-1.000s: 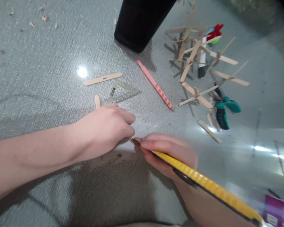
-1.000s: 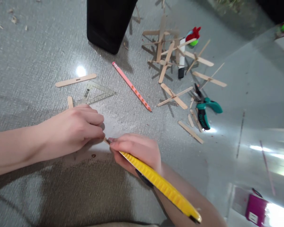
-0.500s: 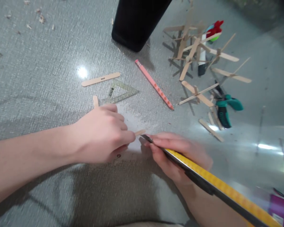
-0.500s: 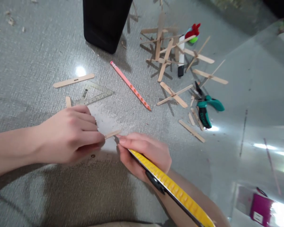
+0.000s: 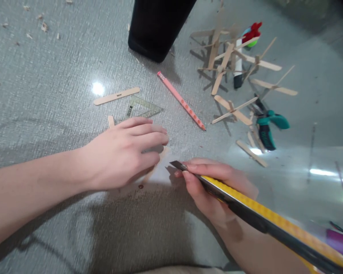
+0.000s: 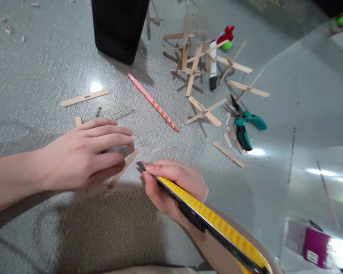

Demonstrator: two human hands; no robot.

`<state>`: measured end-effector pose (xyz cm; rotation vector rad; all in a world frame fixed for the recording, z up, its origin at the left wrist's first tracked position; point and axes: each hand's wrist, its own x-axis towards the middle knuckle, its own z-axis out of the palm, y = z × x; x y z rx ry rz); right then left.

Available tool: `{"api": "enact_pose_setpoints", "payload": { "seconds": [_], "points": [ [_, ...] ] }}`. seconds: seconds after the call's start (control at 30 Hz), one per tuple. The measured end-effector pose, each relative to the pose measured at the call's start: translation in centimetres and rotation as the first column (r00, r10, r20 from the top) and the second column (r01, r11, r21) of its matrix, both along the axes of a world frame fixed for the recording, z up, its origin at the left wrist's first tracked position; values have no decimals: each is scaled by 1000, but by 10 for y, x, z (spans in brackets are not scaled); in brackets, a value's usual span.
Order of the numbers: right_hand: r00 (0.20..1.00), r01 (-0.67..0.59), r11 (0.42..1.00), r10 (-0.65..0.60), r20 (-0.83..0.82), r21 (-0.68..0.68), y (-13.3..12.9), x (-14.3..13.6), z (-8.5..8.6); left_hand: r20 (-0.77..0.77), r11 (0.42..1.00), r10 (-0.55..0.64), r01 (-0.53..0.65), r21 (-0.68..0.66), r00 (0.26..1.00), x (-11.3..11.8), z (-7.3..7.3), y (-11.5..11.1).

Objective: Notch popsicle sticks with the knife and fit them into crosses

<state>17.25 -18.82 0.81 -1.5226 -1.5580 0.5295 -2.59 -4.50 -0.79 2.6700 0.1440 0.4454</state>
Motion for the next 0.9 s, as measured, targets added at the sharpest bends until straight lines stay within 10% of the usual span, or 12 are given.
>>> {"api": "enact_pose_setpoints", "payload": {
  "seconds": [0.27,0.9],
  "points": [
    [994,110,993,-108,25,-53,2,0,8,-31,995,-97,96,-33,995,2,-1,0],
    [961,-275,961,275,-10,-35,14,-6,-6,-37,977,54,-60,-206,998,1,1,4]
  ]
}}
